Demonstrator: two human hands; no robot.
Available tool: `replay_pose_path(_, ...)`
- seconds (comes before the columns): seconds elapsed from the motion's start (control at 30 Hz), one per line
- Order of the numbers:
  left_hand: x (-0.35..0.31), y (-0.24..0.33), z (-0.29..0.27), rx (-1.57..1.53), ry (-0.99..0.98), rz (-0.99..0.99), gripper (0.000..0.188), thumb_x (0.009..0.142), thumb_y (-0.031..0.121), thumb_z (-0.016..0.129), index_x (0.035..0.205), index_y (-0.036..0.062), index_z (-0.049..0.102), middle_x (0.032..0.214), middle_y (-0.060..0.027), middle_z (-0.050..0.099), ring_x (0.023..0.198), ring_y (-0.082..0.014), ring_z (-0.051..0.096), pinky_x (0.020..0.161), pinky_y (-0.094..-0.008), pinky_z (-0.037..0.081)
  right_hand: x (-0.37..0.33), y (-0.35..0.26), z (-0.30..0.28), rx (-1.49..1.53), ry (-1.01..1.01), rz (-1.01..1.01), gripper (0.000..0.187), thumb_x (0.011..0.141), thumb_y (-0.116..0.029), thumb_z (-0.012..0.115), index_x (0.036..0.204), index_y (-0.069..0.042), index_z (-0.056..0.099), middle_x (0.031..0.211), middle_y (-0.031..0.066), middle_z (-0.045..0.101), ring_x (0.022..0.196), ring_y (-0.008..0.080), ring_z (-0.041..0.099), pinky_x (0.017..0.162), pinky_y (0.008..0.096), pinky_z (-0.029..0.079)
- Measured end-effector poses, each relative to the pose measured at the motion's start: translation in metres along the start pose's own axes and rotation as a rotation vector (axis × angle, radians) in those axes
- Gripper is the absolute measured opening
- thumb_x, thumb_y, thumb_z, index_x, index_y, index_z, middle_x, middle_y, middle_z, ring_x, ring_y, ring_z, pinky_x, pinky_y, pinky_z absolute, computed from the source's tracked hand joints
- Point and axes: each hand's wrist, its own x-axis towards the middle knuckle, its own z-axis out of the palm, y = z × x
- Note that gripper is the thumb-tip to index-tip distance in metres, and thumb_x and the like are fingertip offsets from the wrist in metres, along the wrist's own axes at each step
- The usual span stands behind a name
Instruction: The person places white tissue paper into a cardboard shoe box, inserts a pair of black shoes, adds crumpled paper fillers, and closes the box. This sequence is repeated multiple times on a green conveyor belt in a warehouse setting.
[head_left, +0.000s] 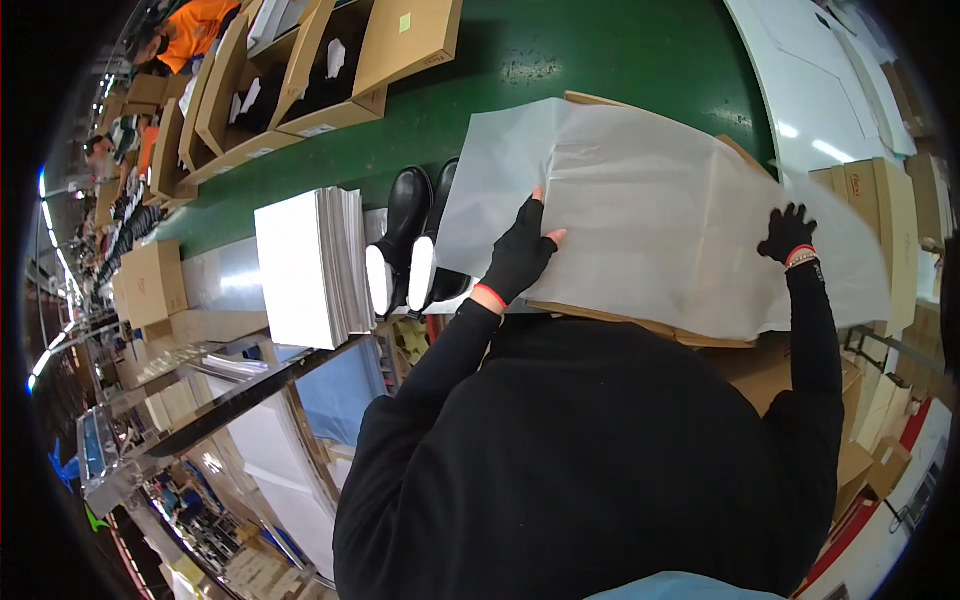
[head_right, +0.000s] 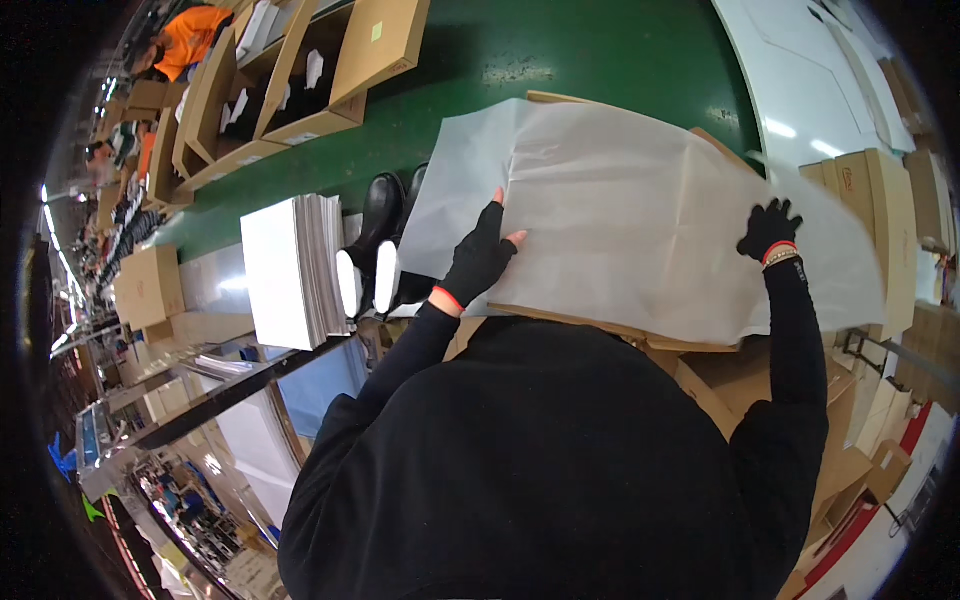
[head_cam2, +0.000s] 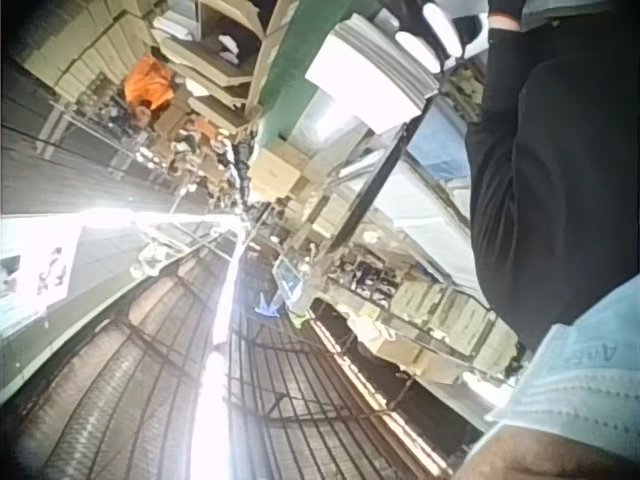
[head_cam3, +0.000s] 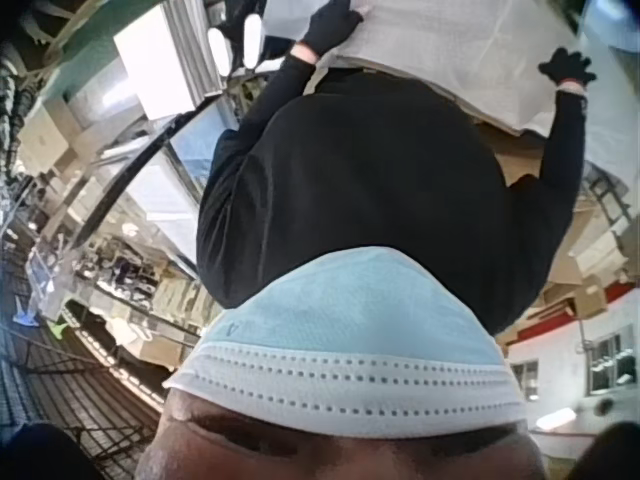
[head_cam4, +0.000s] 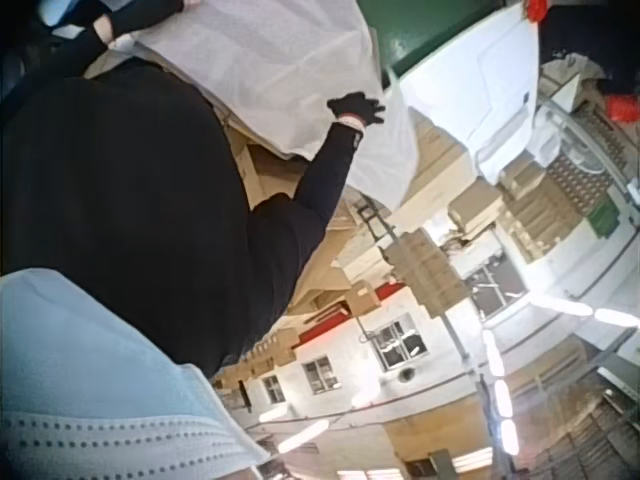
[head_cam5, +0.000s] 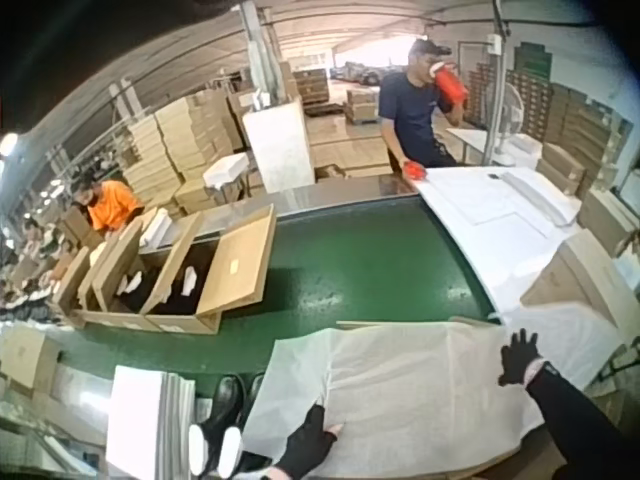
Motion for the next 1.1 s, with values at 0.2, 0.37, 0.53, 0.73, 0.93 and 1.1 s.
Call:
replay_pose_path(0.2, -0.023, -0.007, 0.007, 0.092, 0.111, 0.084, 0.067, 0.087, 0.024, 0.061, 0.144, 0.0075, 0.029, 0.134, -0.0167, 0.050, 0.108, -0.0347, 0.057, 0.084, -0.0413, 0.048, -0.043, -0.109, -0.052, 0.342, 0.703, -0.847, 0.108, 0.052, -0.050, 0.081, 0.140, -0.004, 0.037, 0.153, 0.0195, 0.020, 0.141, 0.0397, 0.018, 0.109, 0.0663, 0.007)
replay_pose_path(0.37, -0.019, -0.007, 0.015, 0.045, 0.054, 0.028, 0.067, 0.086, 0.019, 0.062, 0.144, 0.0125, 0.032, 0.119, -0.0156, 0.057, 0.098, -0.0331, 0.061, 0.078, -0.0401, 0.049, 0.017, -0.168, -0.008, 0.106, 0.468, -0.625, 0.103, 0.055, -0.047, 0.083, 0.138, -0.005, 0.039, 0.150, 0.0179, 0.027, 0.138, 0.0362, 0.028, 0.108, 0.0603, 0.021)
replay_pose_path(0.53, -0.021, -0.004, 0.014, 0.046, 0.038, 0.052, 0.069, 0.085, 0.016, 0.062, 0.145, 0.0123, 0.029, 0.117, -0.0140, 0.058, 0.090, -0.0337, 0.062, 0.073, -0.0406, 0.050, 0.045, -0.183, -0.063, 1.186, 0.120, -0.868, 0.047, 0.084, -0.050, 0.060, 0.068, -0.006, 0.060, 0.064, 0.0086, 0.062, 0.057, 0.0190, 0.062, 0.055, 0.0347, 0.048)
replay_pose_path(0.73, -0.021, -0.005, 0.015, 0.044, 0.020, 0.039, 0.068, 0.085, 0.016, 0.061, 0.145, 0.0123, 0.029, 0.117, -0.0131, 0.058, 0.088, -0.0330, 0.062, 0.071, -0.0405, 0.050, 0.039, -0.219, -0.139, 0.943, 0.375, -0.894, 0.042, 0.088, -0.042, 0.057, 0.067, -0.006, 0.060, 0.058, 0.0079, 0.057, 0.054, 0.0198, 0.060, 0.055, 0.0333, 0.048)
replay_pose_path(0.93, -0.031, -0.003, 0.014, 0.007, 0.018, -0.035, 0.068, 0.084, 0.016, 0.064, 0.143, 0.0100, 0.031, 0.118, -0.0154, 0.057, 0.091, -0.0340, 0.062, 0.073, -0.0406, 0.050, 0.076, -0.227, -0.144, 1.290, 0.484, -0.862, 0.016, 0.083, -0.021, 0.057, 0.083, -0.007, 0.063, 0.080, 0.0121, 0.064, 0.068, 0.0274, 0.063, 0.063, 0.0439, 0.048)
replay_pose_path(1.1, -0.042, 0.009, -0.004, -0.017, 0.232, 0.121, 0.054, 0.082, 0.013, 0.065, 0.132, 0.0075, 0.045, 0.117, -0.0153, 0.057, 0.101, -0.0338, 0.059, 0.080, -0.0397, 0.049, 0.017, -0.175, -0.094, 1.072, 0.274, -0.965, 0.033, 0.085, -0.032, 0.065, 0.104, -0.006, 0.060, 0.097, 0.0110, 0.064, 0.090, 0.0259, 0.063, 0.075, 0.0403, 0.048)
